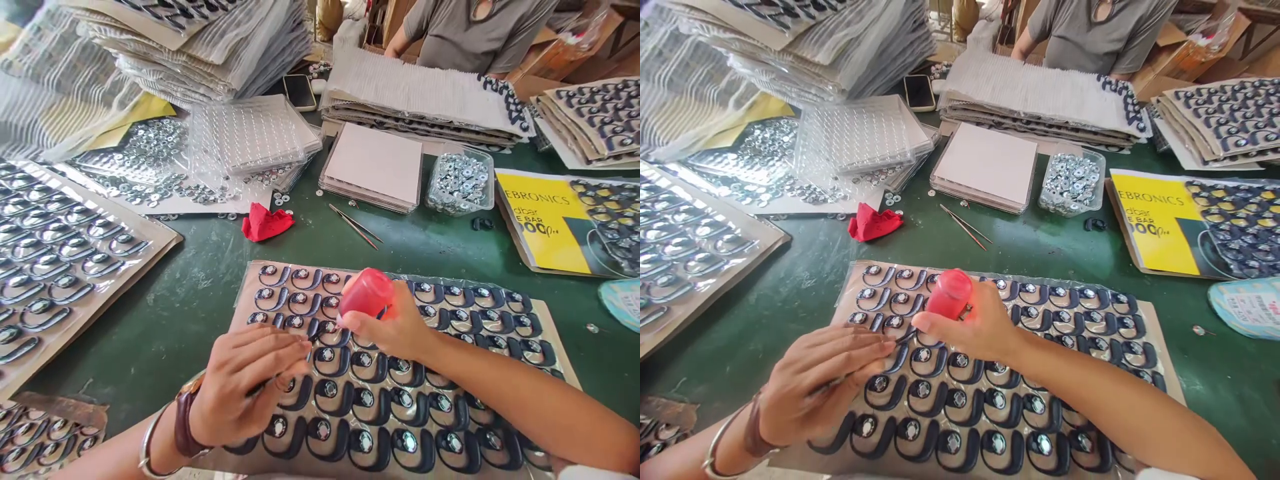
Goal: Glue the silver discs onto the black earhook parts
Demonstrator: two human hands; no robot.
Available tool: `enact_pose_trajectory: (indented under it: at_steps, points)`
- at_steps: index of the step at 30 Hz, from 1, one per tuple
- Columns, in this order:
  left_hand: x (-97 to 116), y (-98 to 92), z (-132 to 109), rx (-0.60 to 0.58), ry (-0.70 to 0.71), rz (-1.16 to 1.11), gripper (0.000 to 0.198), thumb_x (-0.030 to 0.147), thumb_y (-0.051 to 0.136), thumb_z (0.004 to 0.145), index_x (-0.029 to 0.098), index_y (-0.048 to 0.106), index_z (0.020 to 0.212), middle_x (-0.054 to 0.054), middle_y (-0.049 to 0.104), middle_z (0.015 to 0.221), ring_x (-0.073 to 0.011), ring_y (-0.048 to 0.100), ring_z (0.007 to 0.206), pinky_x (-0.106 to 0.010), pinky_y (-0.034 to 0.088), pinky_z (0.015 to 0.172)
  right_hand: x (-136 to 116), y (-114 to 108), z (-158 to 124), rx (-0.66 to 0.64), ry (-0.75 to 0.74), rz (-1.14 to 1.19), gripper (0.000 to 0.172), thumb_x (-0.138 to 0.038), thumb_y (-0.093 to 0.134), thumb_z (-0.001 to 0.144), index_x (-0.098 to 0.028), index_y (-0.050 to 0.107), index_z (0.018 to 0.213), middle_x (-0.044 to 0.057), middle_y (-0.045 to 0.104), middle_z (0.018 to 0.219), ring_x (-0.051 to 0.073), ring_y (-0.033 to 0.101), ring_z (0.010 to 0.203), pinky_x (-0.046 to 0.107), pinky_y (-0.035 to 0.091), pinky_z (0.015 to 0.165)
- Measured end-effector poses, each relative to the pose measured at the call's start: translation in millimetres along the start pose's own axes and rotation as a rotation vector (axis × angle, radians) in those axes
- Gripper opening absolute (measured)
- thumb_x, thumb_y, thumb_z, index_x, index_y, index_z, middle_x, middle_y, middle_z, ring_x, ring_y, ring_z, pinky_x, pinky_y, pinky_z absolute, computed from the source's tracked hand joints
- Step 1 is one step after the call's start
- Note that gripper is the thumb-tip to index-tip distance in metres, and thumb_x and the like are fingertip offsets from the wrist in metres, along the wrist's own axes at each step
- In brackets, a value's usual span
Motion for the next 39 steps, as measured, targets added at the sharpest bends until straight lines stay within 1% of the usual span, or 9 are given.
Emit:
enact_pose_trajectory:
  at_steps: [4,8,13,16,18,24,31,35,39]
  points:
    - [24.1,8.4,-29.2,-0.104,0.152,0.101,0.022,0.017,0.057,0.092,0.007,0.067,0.109,-0.009,0.074,0.100,-0.0173,0.070,0.096,-0.029,0.059,0.087,-1.9,1.3,-11.9,0.040,0.048,0.008,0.024,-0.041,0.073,0.081,-0.021,0.061,0.075,-0.003,0.059,0.059,0.011,0.056,0.053,0.024,0.048,0.053]
    - [37.1,18.6,-47.9,-0.152,0.201,0.172,0.024,0.019,0.056,0.093,0.008,0.066,0.112,-0.008,0.072,0.109,-0.0178,0.068,0.105,-0.030,0.057,0.095,5.5,11.8,-26.1,0.109,-0.011,0.067,0.020,-0.037,0.071,0.081,-0.021,0.059,0.078,0.001,0.065,0.066,0.016,0.064,0.062,0.026,0.053,0.057]
    - [46.0,29.4,-54.2,-0.130,0.176,0.238,0.027,0.014,0.046,0.096,0.007,0.068,0.111,-0.010,0.071,0.113,-0.0189,0.065,0.111,-0.030,0.055,0.099,9.9,20.1,-28.8,0.089,-0.088,0.042,0.019,-0.035,0.072,0.080,-0.021,0.059,0.079,0.003,0.068,0.075,0.018,0.069,0.073,0.027,0.056,0.064]
    - [55.2,31.6,-53.7,-0.090,0.209,0.310,0.022,0.012,0.053,0.093,0.006,0.069,0.106,-0.010,0.072,0.108,-0.0199,0.068,0.104,-0.031,0.056,0.095,9.2,21.3,-28.1,0.074,-0.110,-0.013,0.018,-0.034,0.072,0.079,-0.021,0.061,0.082,0.003,0.069,0.077,0.016,0.068,0.069,0.026,0.056,0.065]
    - [59.3,31.9,-50.2,-0.103,0.222,0.326,0.019,0.013,0.057,0.091,0.007,0.070,0.105,-0.009,0.073,0.105,-0.0200,0.069,0.101,-0.031,0.058,0.092,8.2,22.2,-28.1,0.065,-0.125,-0.042,0.017,-0.034,0.072,0.080,-0.021,0.062,0.082,0.002,0.069,0.076,0.015,0.067,0.066,0.026,0.055,0.065]
    - [57.2,25.8,-39.1,-0.102,0.146,0.292,0.021,0.014,0.051,0.096,0.009,0.070,0.103,-0.006,0.074,0.103,-0.0166,0.070,0.100,-0.028,0.058,0.089,3.0,19.4,-28.4,0.128,-0.189,-0.127,0.018,-0.037,0.069,0.084,-0.020,0.062,0.080,0.002,0.068,0.076,0.014,0.066,0.064,0.023,0.054,0.061]
    - [51.8,30.1,-53.4,-0.098,0.129,0.239,0.027,0.015,0.046,0.097,0.008,0.068,0.109,-0.008,0.071,0.113,-0.0177,0.065,0.111,-0.030,0.053,0.101,-0.8,14.1,-27.9,0.184,-0.187,-0.067,0.015,-0.033,0.069,0.082,-0.020,0.061,0.079,0.002,0.067,0.070,0.014,0.065,0.060,0.024,0.054,0.057]
    - [51.8,29.1,-53.5,-0.097,0.123,0.248,0.026,0.014,0.046,0.097,0.009,0.069,0.107,-0.006,0.072,0.112,-0.0157,0.064,0.111,-0.029,0.049,0.104,1.4,13.7,-26.1,0.171,-0.139,-0.111,0.016,-0.032,0.068,0.083,-0.020,0.059,0.075,0.000,0.065,0.063,0.013,0.063,0.056,0.023,0.052,0.054]
    - [50.8,28.6,-52.6,-0.095,0.106,0.218,0.026,0.015,0.046,0.097,0.008,0.069,0.108,-0.007,0.070,0.116,-0.0155,0.062,0.115,-0.030,0.042,0.111,2.7,16.1,-25.3,0.151,-0.150,-0.148,0.021,-0.035,0.066,0.085,-0.020,0.061,0.072,0.001,0.066,0.067,0.013,0.062,0.059,0.024,0.053,0.059]
Point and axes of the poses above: each hand's wrist, its own z-axis towards the middle knuckle, its own y-axis out of the palm, x = y × z, the point moved 6 cm from there along z, towards the middle knuckle
